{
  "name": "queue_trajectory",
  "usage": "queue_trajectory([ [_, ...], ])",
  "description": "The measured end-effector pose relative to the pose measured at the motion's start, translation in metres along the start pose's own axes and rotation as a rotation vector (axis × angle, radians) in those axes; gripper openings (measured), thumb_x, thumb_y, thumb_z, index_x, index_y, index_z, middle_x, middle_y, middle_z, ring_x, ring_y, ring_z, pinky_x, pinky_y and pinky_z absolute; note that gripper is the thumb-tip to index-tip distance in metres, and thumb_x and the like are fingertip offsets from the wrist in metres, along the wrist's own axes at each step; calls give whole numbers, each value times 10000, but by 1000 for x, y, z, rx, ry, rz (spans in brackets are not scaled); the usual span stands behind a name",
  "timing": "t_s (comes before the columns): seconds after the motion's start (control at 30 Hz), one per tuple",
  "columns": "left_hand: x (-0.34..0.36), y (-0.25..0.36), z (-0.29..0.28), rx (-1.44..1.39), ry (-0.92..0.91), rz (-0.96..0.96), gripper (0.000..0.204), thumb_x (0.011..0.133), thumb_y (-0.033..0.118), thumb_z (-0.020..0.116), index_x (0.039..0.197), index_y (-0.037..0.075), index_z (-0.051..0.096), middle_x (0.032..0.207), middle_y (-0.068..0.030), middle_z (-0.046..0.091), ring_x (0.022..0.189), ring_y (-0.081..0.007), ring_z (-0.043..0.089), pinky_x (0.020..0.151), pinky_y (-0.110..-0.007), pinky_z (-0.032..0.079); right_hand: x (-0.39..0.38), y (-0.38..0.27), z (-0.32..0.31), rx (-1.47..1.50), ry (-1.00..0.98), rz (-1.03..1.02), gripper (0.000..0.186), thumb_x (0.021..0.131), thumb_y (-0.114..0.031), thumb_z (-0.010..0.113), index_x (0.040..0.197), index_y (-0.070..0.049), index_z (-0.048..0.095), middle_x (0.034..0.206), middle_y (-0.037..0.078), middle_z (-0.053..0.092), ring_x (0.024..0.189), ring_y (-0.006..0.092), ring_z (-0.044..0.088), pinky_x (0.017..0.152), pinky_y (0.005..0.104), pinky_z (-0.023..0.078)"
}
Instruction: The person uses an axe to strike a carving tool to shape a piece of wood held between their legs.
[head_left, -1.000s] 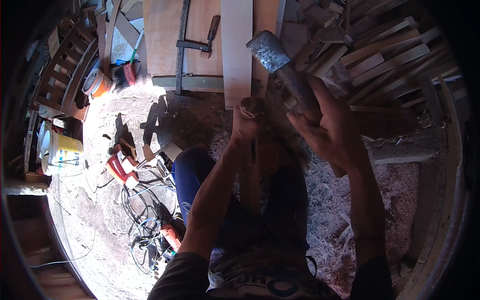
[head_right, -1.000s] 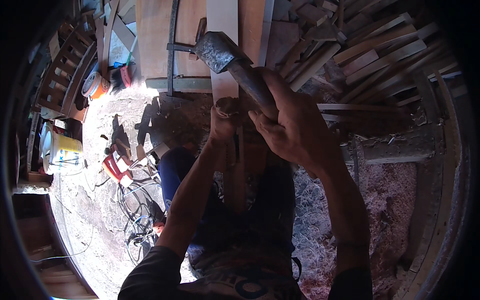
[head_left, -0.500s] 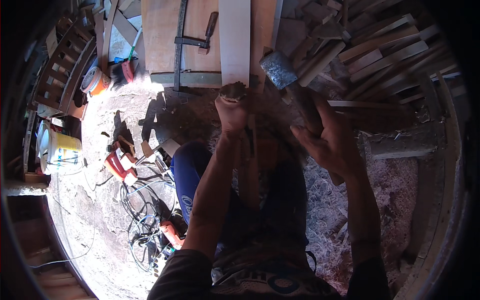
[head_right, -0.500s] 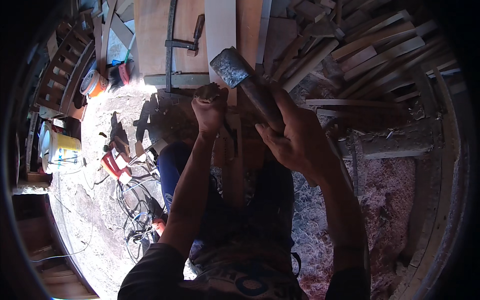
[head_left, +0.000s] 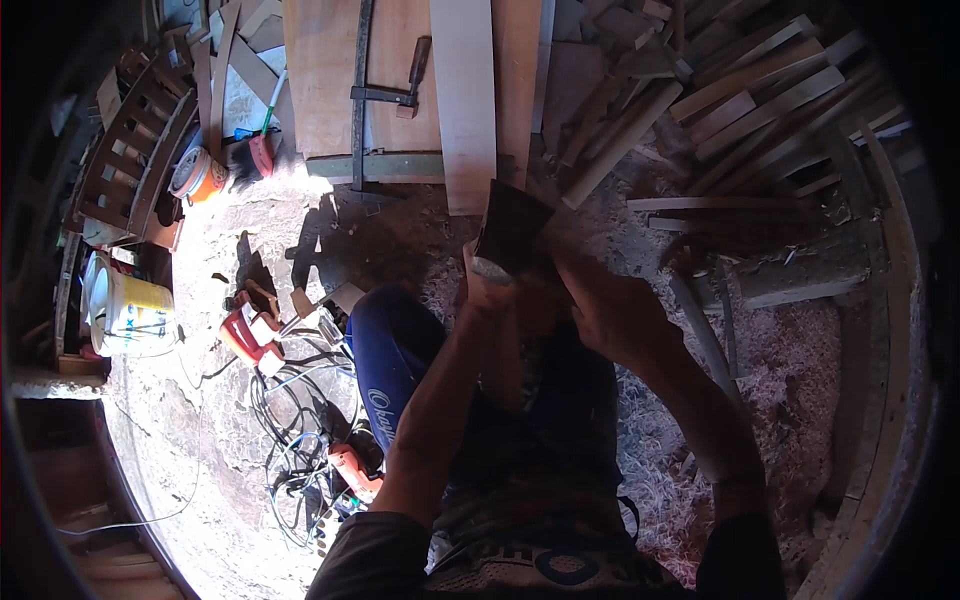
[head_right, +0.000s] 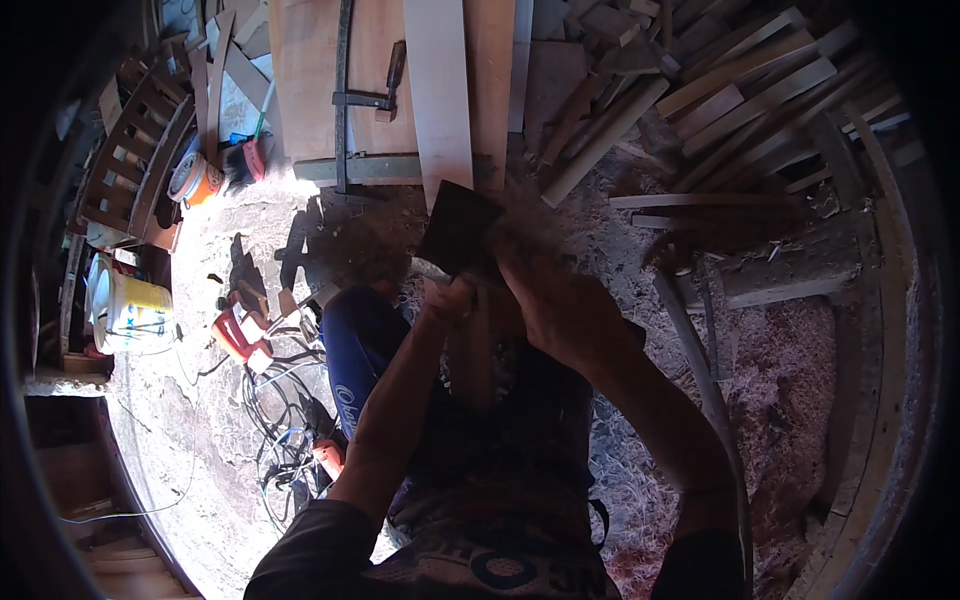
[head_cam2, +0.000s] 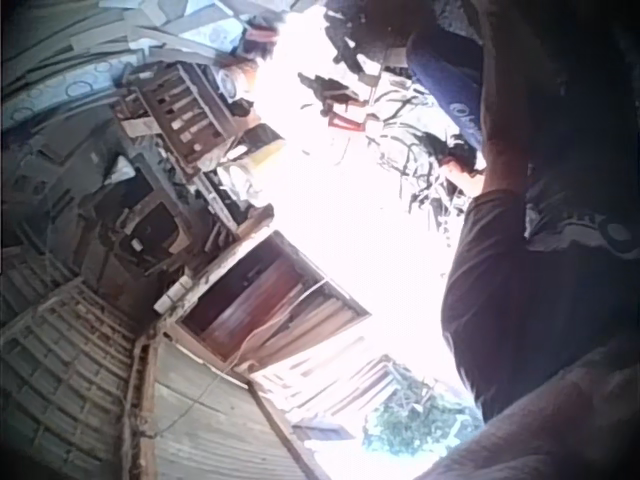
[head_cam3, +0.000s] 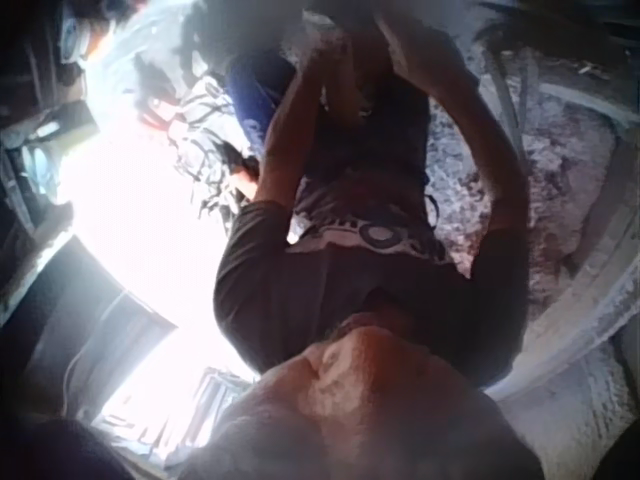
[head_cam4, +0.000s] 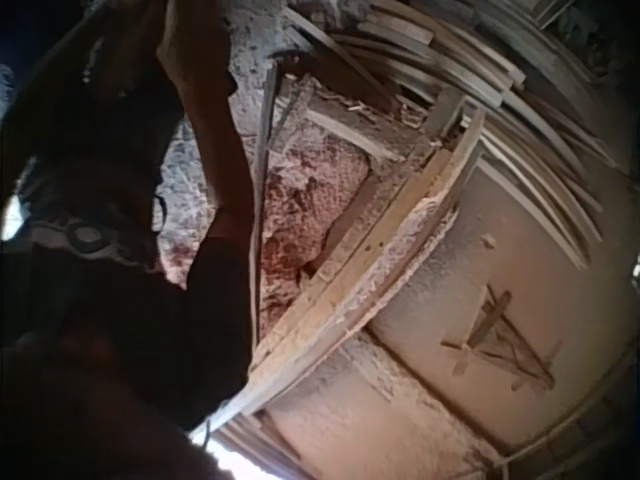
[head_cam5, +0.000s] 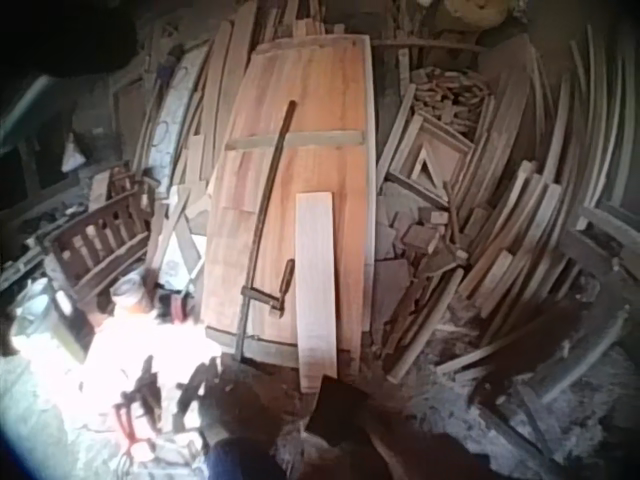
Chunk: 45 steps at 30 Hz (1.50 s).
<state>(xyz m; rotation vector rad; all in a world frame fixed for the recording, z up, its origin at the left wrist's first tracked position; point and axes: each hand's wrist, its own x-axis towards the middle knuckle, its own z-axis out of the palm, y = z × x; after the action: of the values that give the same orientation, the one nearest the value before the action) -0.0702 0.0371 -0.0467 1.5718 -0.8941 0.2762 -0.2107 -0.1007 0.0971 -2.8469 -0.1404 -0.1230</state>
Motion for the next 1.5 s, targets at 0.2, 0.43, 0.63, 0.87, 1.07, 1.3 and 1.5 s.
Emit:
queue_trajectory([
  [0.2,23,-62,7,-460,116,-272,229,808,134,709,1018,39,711,947,-65,724,857,-176,698,747,-334,559,17,-14,-24,141,149,-77,649,837,-71,665,1431,-90,402,1095,203,657,911,378,692,743,459,589],
  [0.43,26,-15,8,-293,99,-333,195,779,64,734,968,25,710,874,-49,724,808,-136,675,728,-299,541,44,-20,-58,302,376,-91,551,917,-123,654,1414,-27,437,1106,271,663,1003,417,687,843,426,548],
  [0.63,30,10,7,-390,194,-357,254,729,118,796,943,22,698,891,-46,725,803,-131,678,740,-305,549,26,-24,-41,467,310,-41,546,908,-109,649,1408,-57,435,1111,232,658,950,400,692,786,430,563],
  [0.87,18,-11,5,-335,210,-192,283,700,182,828,893,22,696,894,-54,727,834,-148,692,754,-310,551,17,-22,-31,346,218,-69,544,920,-110,660,1419,-54,450,1104,204,681,1002,304,716,816,377,553],
  [1.07,35,-16,7,-219,194,-231,181,852,107,689,1000,3,684,971,-41,716,875,-135,671,767,-314,545,36,-28,-58,333,449,-207,525,936,-119,629,1419,-47,437,1069,237,679,984,385,699,784,430,561],
  [1.3,52,0,14,-293,220,-109,190,833,71,666,1004,-6,689,961,-39,714,866,-117,665,735,-291,540,43,9,-7,24,-34,53,624,874,-84,652,1438,-49,389,1010,280,663,938,483,650,759,501,545],
  [1.5,66,-35,4,-509,139,-497,124,845,105,730,924,10,718,850,-17,727,789,-109,657,713,-280,527,58,-11,-66,358,103,36,520,861,-101,673,1334,-74,459,945,251,668,846,412,698,728,465,561],
])
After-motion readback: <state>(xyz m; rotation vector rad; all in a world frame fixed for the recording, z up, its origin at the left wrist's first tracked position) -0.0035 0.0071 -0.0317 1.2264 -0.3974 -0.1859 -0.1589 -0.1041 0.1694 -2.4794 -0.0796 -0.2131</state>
